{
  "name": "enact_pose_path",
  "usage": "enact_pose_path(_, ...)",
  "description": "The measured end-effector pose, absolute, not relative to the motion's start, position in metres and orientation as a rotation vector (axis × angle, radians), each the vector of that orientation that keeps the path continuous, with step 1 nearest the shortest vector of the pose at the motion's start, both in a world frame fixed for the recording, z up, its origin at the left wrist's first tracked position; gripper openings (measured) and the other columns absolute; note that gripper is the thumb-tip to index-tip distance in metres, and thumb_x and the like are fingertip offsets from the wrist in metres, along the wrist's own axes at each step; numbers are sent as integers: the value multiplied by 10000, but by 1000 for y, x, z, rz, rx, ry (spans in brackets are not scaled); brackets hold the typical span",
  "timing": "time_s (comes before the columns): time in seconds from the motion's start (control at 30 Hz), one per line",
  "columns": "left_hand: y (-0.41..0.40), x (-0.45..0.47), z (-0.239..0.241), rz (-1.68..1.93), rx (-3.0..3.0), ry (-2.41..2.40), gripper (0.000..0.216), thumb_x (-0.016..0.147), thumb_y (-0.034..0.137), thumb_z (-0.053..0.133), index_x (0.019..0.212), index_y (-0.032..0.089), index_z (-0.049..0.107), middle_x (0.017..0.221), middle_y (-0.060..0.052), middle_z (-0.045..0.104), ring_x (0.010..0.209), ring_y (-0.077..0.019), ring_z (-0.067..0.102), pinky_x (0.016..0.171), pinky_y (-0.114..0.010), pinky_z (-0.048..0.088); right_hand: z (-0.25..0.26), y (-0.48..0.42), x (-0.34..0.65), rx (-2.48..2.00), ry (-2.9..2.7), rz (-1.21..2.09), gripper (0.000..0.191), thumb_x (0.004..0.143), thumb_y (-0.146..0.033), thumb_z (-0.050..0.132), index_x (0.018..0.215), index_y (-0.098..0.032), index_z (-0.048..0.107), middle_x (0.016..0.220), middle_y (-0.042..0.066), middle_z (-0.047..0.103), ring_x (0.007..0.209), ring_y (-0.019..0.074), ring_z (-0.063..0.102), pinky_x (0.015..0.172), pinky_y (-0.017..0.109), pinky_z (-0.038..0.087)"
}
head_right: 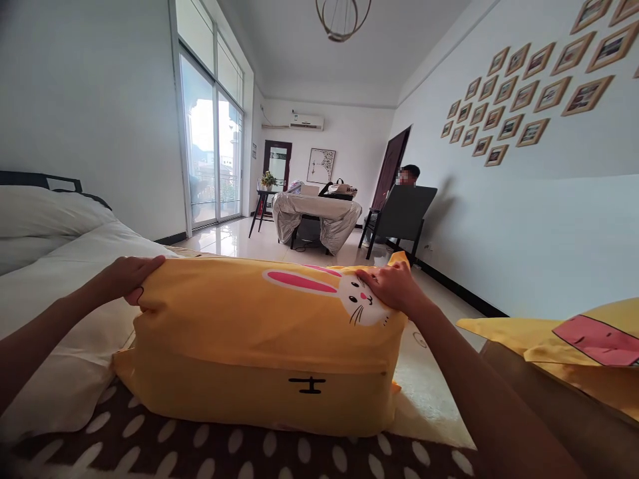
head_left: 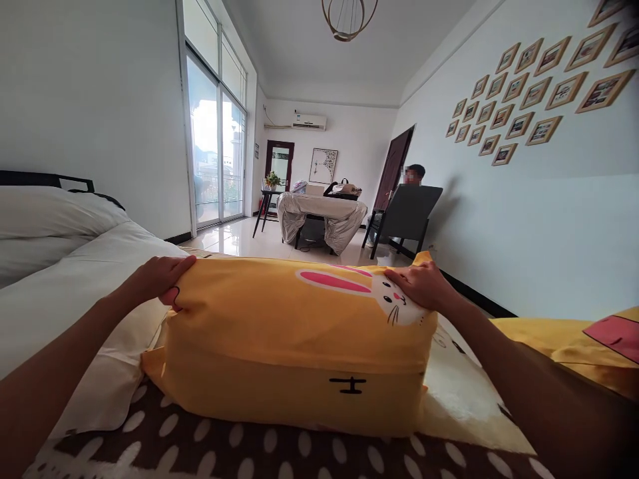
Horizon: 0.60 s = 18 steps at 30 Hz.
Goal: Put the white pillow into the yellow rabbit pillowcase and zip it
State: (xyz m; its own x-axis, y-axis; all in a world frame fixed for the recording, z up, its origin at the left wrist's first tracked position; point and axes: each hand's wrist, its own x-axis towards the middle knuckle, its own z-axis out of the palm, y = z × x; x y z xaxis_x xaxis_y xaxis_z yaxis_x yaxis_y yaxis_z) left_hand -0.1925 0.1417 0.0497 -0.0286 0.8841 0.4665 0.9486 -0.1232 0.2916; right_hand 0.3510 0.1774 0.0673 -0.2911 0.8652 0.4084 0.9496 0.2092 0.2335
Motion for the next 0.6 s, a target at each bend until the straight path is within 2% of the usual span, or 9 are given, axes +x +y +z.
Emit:
enact_pose_path(0.17, 139, -190, 54, -802, -2114, -2114, 493, 879, 531, 347, 532, 212, 490, 517, -21, 576, 565, -196, 525, 581, -264, 340, 66, 171, 364, -1849, -2172, -709, 655, 969, -530, 193, 849, -169, 727, 771, 106, 735, 771, 259, 670, 773, 375, 376)
enact_pose_path(0.4, 132, -192, 59, -831, -2089, -2156, 508, 867, 555, 366, 529, 211, 525, 571, -26, 622, 616, -210, 537, 594, -272, 342, 76, 163, 363, -1924, -2002, -692, 590, 950, -517, 244, 860, -223, 748, 805, 84, 749, 780, 257, 666, 674, 333, 366)
enact_pose_path(0.6, 130, -198, 57, -1044, -2066, -2178, 568, 816, 552, 468, 383, 188, 424, 434, -20, 526, 526, -167, 467, 536, -254, 312, 73, 154, 387, -1882, -1858, -955, 571, 942, -447, 249, 712, -165, 689, 755, 127, 716, 682, 242, 612, 641, 321, 330)
